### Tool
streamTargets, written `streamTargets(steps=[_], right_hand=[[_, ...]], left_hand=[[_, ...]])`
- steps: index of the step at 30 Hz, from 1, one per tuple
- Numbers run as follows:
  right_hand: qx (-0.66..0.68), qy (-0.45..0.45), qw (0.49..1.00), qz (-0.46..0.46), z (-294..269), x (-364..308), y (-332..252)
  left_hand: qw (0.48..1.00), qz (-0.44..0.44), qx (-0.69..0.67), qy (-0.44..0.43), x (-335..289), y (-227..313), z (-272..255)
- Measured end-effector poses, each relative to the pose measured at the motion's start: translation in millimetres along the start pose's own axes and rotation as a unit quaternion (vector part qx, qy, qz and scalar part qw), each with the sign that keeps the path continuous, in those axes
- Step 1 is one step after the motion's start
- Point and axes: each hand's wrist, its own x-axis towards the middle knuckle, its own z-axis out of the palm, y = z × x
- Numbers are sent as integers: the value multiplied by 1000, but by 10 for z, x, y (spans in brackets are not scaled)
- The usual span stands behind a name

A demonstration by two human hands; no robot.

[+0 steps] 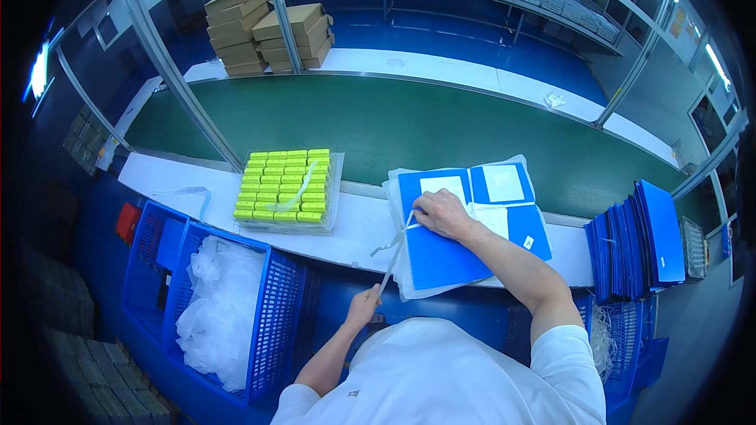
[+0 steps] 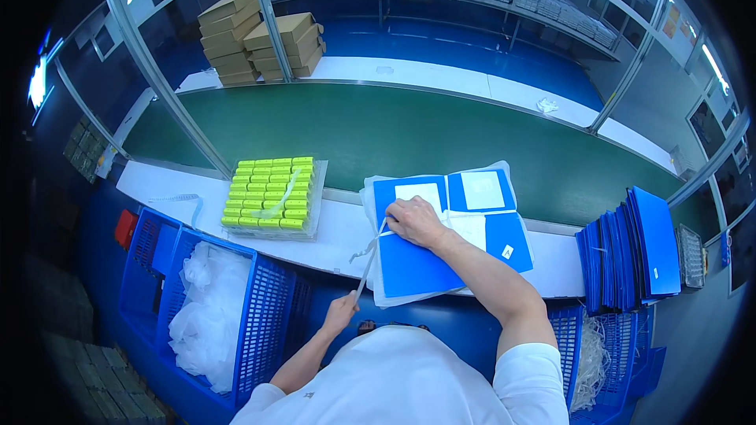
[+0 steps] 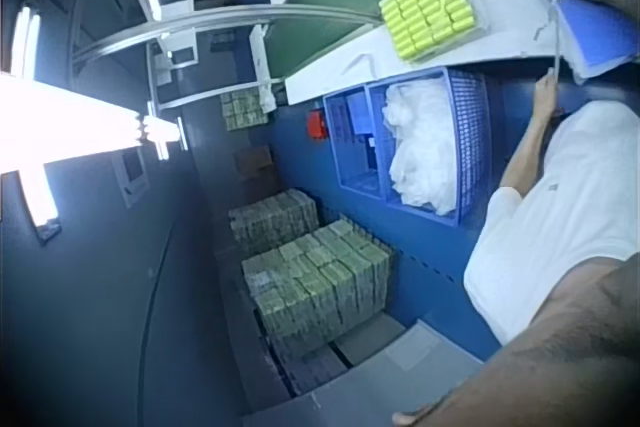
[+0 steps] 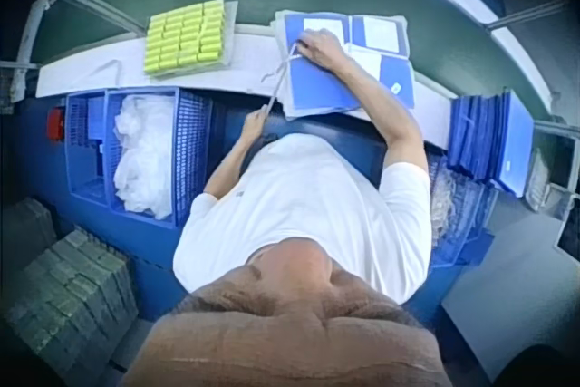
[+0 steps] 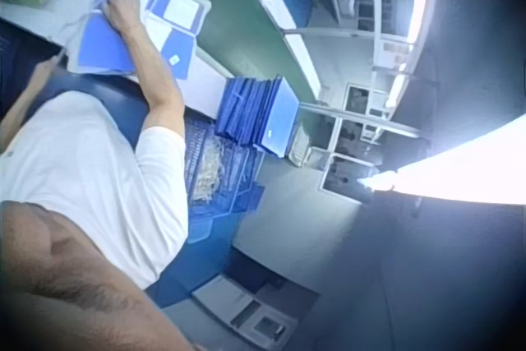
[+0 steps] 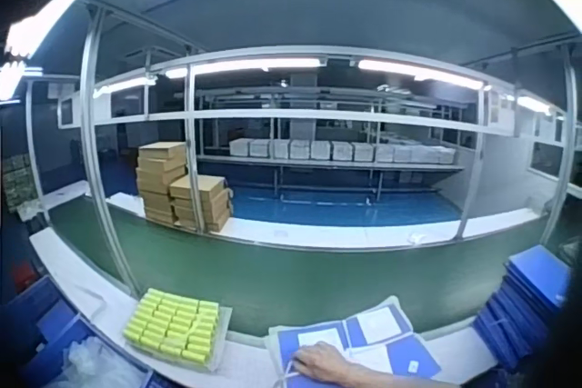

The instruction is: The person wraps stacks of yellow cylindrical items in white tissue paper and places them into blue cardboard boxes. They then secure the boxes with white plastic straps. The task involves repetitive handling of the items and packaging materials on a conveyor belt.

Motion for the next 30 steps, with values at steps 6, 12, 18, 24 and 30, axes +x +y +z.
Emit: streamTargets(steps=[6, 12, 18, 24, 30], right_hand=[[-97, -15, 983, 152, -989, -1192, 664], [-109, -278, 924, 238, -1355, -906, 657], [-72, 152, 971, 169, -625, -1191, 814], [39, 345, 930, 121, -442, -1389, 992], [47, 49, 947, 313, -723, -1360, 981]], left_hand=[[914, 132, -369, 106, -467, 990, -2332], [830, 459, -309, 77, -201, 4236, -1818], [861, 448, 228, -75, 1071, 5236, 939], [638, 316, 620, -330, 1373, 4165, 3162], [626, 441, 527, -368, 867, 4280, 3557]])
